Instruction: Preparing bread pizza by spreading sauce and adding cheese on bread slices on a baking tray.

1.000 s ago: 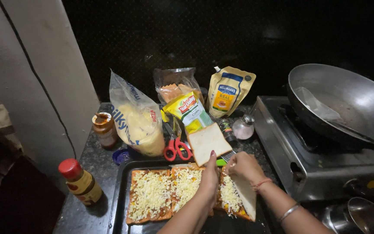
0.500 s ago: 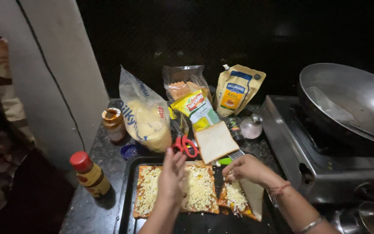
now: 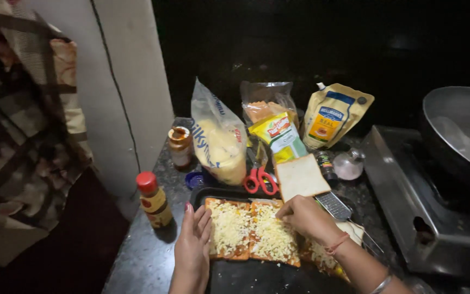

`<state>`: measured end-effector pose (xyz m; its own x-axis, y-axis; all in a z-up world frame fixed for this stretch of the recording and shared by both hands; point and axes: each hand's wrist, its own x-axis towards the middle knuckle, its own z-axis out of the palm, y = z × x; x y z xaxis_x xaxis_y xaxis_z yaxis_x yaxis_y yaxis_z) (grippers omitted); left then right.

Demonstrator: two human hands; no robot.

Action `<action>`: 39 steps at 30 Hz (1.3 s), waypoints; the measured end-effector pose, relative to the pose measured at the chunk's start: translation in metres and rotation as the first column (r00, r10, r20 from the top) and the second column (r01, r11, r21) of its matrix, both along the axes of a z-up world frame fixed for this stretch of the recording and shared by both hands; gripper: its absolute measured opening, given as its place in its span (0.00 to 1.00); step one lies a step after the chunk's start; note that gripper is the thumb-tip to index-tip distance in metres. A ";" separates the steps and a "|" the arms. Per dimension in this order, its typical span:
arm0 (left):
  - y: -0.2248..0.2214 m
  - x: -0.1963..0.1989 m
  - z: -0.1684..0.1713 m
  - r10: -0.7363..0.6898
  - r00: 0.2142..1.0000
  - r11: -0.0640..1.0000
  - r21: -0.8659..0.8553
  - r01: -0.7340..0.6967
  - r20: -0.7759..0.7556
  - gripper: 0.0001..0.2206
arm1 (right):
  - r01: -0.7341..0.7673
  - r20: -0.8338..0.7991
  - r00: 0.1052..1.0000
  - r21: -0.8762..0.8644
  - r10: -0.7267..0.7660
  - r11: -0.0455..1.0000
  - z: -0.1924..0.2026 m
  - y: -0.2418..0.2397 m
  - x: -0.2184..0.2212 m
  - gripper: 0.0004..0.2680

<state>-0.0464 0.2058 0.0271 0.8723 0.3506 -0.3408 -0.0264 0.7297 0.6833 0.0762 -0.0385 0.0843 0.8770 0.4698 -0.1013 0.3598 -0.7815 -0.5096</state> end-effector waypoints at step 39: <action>0.023 0.027 -0.059 0.043 0.999 0.984 0.173 -0.043 0.007 0.43 | -0.261 0.085 0.963 0.054 0.256 0.964 0.001 0.133 0.032 0.06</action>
<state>-0.0197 0.2292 -0.0323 0.8561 0.4413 -0.2690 -0.0576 0.5987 0.7989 0.1077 0.0945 0.0849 0.7289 0.6847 -0.0011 0.5850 -0.6236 -0.5186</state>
